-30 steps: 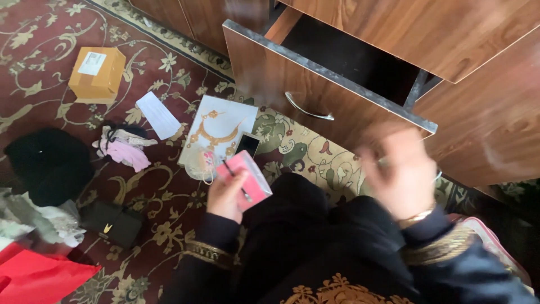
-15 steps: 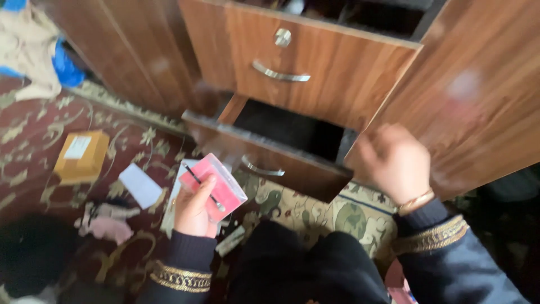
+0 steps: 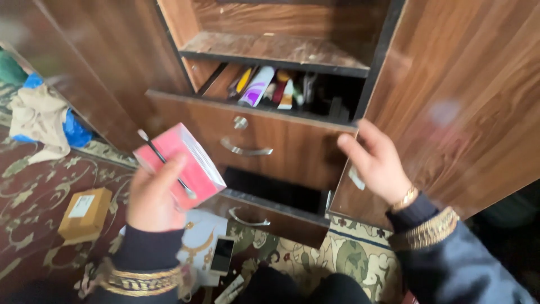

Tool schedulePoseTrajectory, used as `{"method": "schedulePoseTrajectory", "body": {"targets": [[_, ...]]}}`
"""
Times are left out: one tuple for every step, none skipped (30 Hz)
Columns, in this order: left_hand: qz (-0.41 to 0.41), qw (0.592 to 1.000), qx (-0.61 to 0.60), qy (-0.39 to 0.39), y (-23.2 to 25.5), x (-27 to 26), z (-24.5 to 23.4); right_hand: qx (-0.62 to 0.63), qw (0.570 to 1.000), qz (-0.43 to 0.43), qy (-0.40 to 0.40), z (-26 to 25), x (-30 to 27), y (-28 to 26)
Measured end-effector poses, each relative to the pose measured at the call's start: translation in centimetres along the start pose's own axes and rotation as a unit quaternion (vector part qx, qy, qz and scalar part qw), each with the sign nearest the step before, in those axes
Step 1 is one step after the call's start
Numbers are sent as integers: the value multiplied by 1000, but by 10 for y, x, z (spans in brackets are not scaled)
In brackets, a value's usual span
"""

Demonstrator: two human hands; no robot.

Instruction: Wiping down cosmetic products and jewelry with a cloth and organizing them into a drawer.

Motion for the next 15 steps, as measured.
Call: {"method": "schedulePoseTrajectory", "body": {"targets": [[1,1000,0,-3,12,5,10,-1,1000,-1,3,-4,-5,-1],[21,999,29,-16,27,9,22,22,999,14,-21,-3,-10,0],[41,997,58,-28,41,13,33,45,997,30,-46,-2,-16,2],[41,997,58,-29,47,21,42,46,998,30,-45,-5,-15,4],[49,994,83,-55,54,28,56,61,996,40,-48,-7,-14,7],[56,989,108,-79,61,35,69,77,994,51,-52,-9,-13,11],[57,989,110,-79,64,42,78,78,994,51,-51,-13,-10,13],[72,978,153,-120,68,47,95,102,991,66,-57,-15,-8,18],[86,964,195,-161,71,52,111,125,987,82,-63,-17,-6,23],[86,964,196,-161,71,61,121,125,987,82,-62,-15,4,23],[80,950,241,-181,67,69,133,148,982,97,-68,-11,14,26],[73,935,285,-199,61,76,144,170,976,114,-76,-8,23,28],[72,935,285,-199,57,84,152,170,976,115,-76,-4,39,28],[60,907,350,-225,46,90,163,192,969,132,-84,2,54,30],[48,874,413,-251,35,95,173,215,961,150,-92,8,68,33]]}}
Point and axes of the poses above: each hand's wrist, its own x-axis towards the middle knuckle, its own z-axis out of the palm, y = z × x, the point moved 9 cm from there along x, towards the middle knuckle, and after that the axes turned 12 degrees about x, right-handed, at the moved point
